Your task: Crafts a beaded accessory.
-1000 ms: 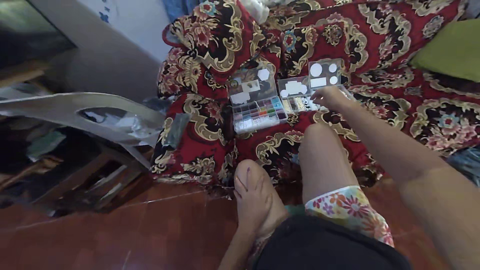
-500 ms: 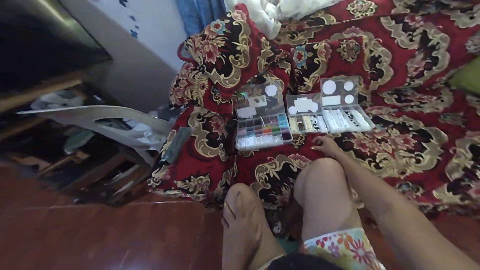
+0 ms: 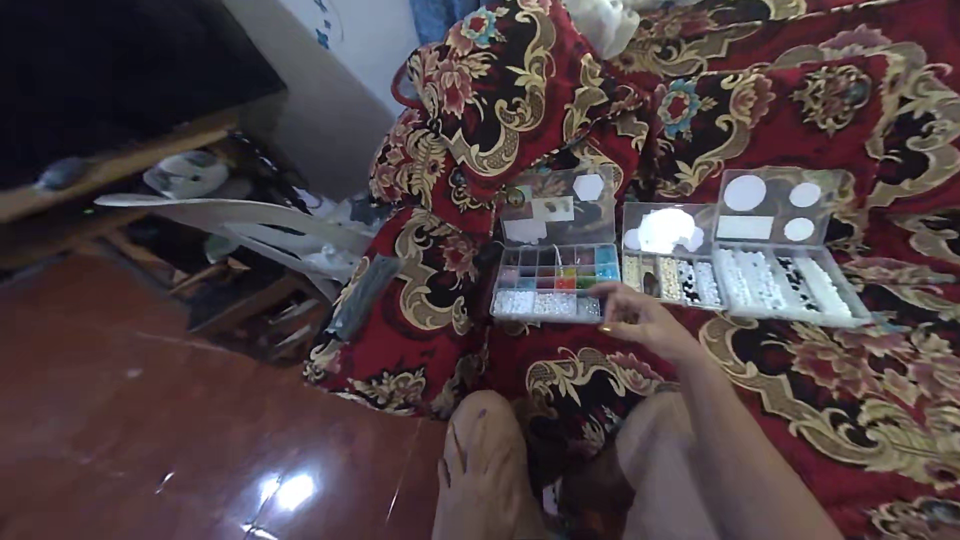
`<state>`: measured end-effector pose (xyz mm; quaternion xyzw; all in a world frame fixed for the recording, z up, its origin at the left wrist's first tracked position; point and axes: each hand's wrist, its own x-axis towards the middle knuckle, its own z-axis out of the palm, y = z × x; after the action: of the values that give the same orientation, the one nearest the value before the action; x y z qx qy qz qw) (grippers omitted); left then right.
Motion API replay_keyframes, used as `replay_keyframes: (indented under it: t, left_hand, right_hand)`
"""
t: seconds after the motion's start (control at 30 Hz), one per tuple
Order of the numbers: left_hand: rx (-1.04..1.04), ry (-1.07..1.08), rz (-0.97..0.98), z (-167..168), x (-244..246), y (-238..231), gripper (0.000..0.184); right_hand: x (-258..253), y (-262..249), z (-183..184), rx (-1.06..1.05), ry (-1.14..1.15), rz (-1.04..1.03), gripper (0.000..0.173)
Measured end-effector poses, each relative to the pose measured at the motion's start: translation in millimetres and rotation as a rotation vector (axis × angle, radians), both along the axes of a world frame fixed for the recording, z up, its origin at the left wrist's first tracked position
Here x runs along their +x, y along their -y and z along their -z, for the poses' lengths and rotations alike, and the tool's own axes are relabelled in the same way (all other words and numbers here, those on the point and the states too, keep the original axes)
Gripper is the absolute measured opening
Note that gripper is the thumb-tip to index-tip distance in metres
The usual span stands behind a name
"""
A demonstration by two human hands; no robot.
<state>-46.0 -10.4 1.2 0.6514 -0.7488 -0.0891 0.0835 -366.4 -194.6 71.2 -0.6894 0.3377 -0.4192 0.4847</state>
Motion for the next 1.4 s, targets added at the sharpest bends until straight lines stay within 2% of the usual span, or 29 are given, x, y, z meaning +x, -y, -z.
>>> replay_keyframes:
  t: [0.07,0.13,0.17,0.23,0.33,0.5,0.77,0.9,0.97,1.0,1.03,1.1,1.17,1.23,1.27,1.33,1.4]
  left_hand:
    - [-0.023,-0.023,-0.003,4,5,2,0.050]
    - [-0.034,-0.037,0.001,7,9,3,0.048]
    - [-0.019,-0.037,0.000,5,9,3,0.047]
    - [-0.010,-0.014,0.008,5,10,2,0.047]
    - [-0.031,0.002,0.008,6,5,0,0.047]
    - [-0.030,0.041,0.000,-1,-3,0,0.047]
    - [-0.139,0.087,0.022,13,-2,-6,0.047]
    - [-0.177,0.092,0.030,17,1,-8,0.051]
    - [-0.208,0.065,0.051,18,5,-7,0.060]
    - [-0.214,0.050,0.055,16,5,-3,0.070]
    - [-0.224,0.025,0.064,12,4,4,0.080]
    - [-0.267,-0.065,0.103,-9,-14,28,0.085]
    - [-0.173,-0.347,0.143,-35,-46,62,0.085]
    - [0.035,-0.702,0.170,-44,-80,98,0.084]
    - [0.098,-0.794,0.208,-44,-95,115,0.082]
    - [0.180,-0.774,0.333,-45,-119,144,0.068]
    - [0.224,-0.653,0.406,-54,-139,164,0.046]
  right_hand:
    - [34,1,-3,-0.024,0.280,-0.185,0.020]
    - [62,-2,9,0.094,0.485,-0.378,0.023]
    - [73,-6,19,0.160,0.512,-0.430,0.023]
    - [81,-14,40,0.280,0.495,-0.480,0.011]
    - [81,-25,55,0.399,0.362,-0.431,0.002]
    - [83,-31,61,0.366,0.263,-0.400,0.016]
    - [88,-44,58,0.431,0.257,-0.295,0.020]
    - [85,-46,48,0.426,0.272,-0.244,0.045]
    - [81,-47,46,0.417,0.267,-0.204,0.038]
    - [80,-47,46,0.402,0.291,-0.188,0.029]
    - [79,-47,46,0.381,0.329,-0.182,0.021]
    - [76,-46,48,0.353,0.438,-0.192,0.013]
    - [70,-44,51,0.355,0.550,-0.225,0.014]
    - [64,-41,53,0.354,0.636,-0.236,0.012]
    - [60,-39,54,0.351,0.689,-0.231,0.010]
    - [51,-34,57,0.344,0.810,-0.196,0.003]
    - [35,-26,58,0.307,0.926,-0.134,0.006]
